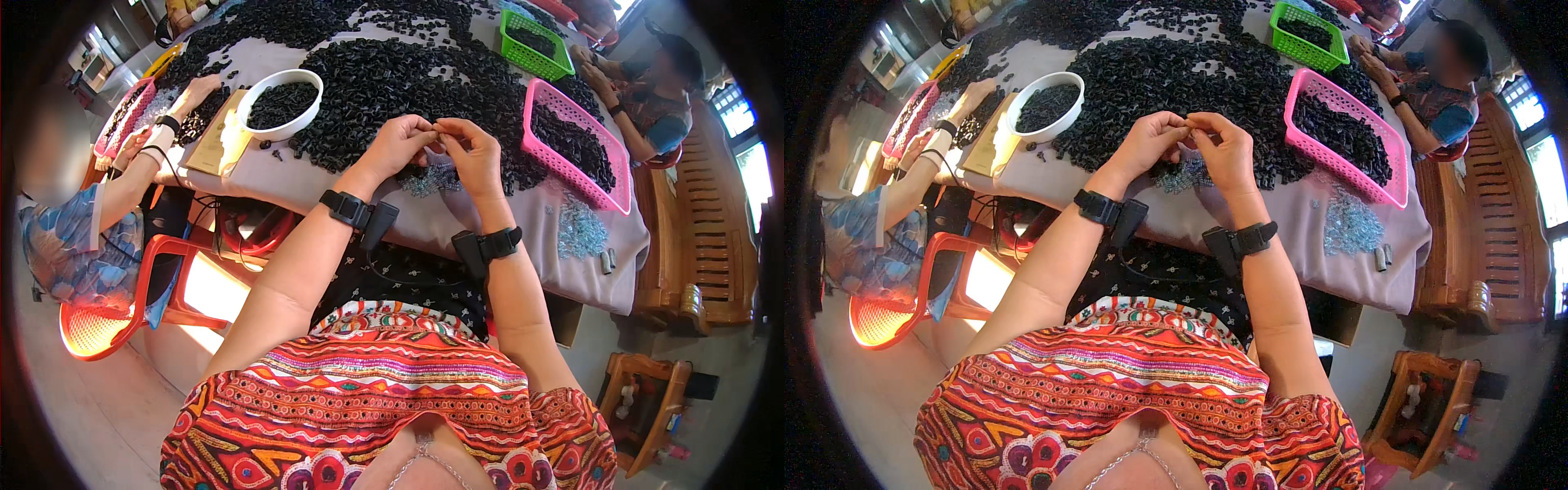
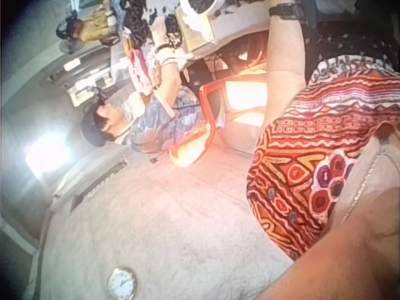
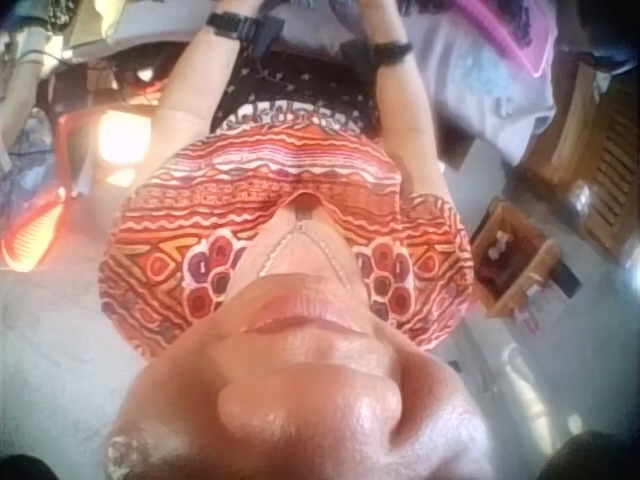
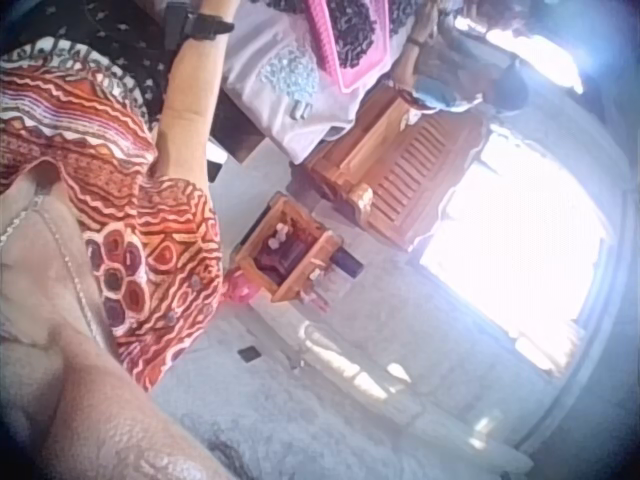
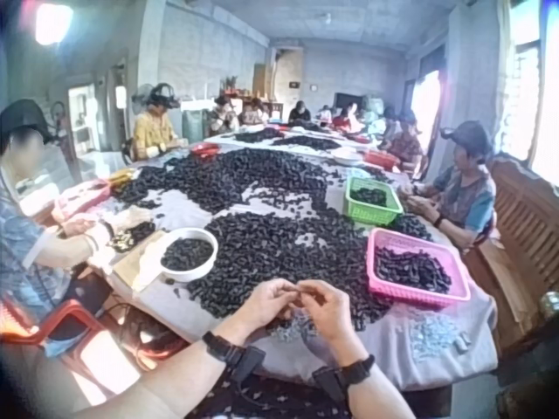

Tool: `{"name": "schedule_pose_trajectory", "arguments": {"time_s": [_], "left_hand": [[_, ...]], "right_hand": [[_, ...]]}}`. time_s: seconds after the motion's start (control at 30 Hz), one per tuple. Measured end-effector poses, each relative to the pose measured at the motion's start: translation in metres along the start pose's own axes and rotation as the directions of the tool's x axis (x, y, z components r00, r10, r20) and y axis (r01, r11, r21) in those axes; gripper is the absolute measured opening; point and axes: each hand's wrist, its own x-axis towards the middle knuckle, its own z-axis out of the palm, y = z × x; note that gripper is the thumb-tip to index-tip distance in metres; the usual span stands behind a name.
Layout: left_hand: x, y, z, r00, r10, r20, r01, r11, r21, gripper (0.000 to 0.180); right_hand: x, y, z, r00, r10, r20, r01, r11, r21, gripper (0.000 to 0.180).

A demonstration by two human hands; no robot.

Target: Sorting and inspecting small black shoe components at a communal work table.

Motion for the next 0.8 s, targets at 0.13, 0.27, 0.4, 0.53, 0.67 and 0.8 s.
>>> {"name": "schedule_pose_trajectory", "arguments": {"time_s": [0.13, 0.27, 0.4, 0.53, 0.67, 0.8], "left_hand": [[0.0, -0.002, -0.002, 1.0, 0.005, -0.003, -0.005, 1.0, -0.025, 0.016], [0.001, 0.0, 0.0, 0.996, 0.025, -0.081, -0.028, 0.999, -0.04, 0.015], [0.001, -0.004, -0.002, 0.995, 0.035, -0.098, -0.039, 0.998, -0.048, 0.013], [0.003, -0.006, -0.001, 0.995, 0.042, -0.095, -0.046, 0.998, -0.039, 0.013], [0.004, -0.009, -0.003, 0.993, 0.071, -0.097, -0.073, 0.997, -0.017, 0.013], [0.004, -0.009, -0.003, 0.995, 0.052, -0.087, -0.049, 0.998, 0.039, 0.015]], "right_hand": [[0.004, 0.001, -0.007, 0.997, -0.008, -0.082, 0.007, 1.0, -0.017, 0.021], [0.007, 0.011, -0.02, 0.984, -0.09, -0.152, 0.046, 0.962, -0.27, 0.018], [0.003, 0.006, -0.02, 1.0, -0.015, -0.015, 0.006, 0.873, -0.487, 0.015], [0.002, 0.008, -0.022, 0.998, -0.009, 0.058, 0.043, 0.767, -0.641, 0.012], [0.0, 0.008, -0.021, 0.989, -0.032, 0.145, 0.13, 0.664, -0.737, 0.01], [-0.001, 0.005, -0.018, 0.976, -0.033, 0.216, 0.179, 0.688, -0.704, 0.009]]}}
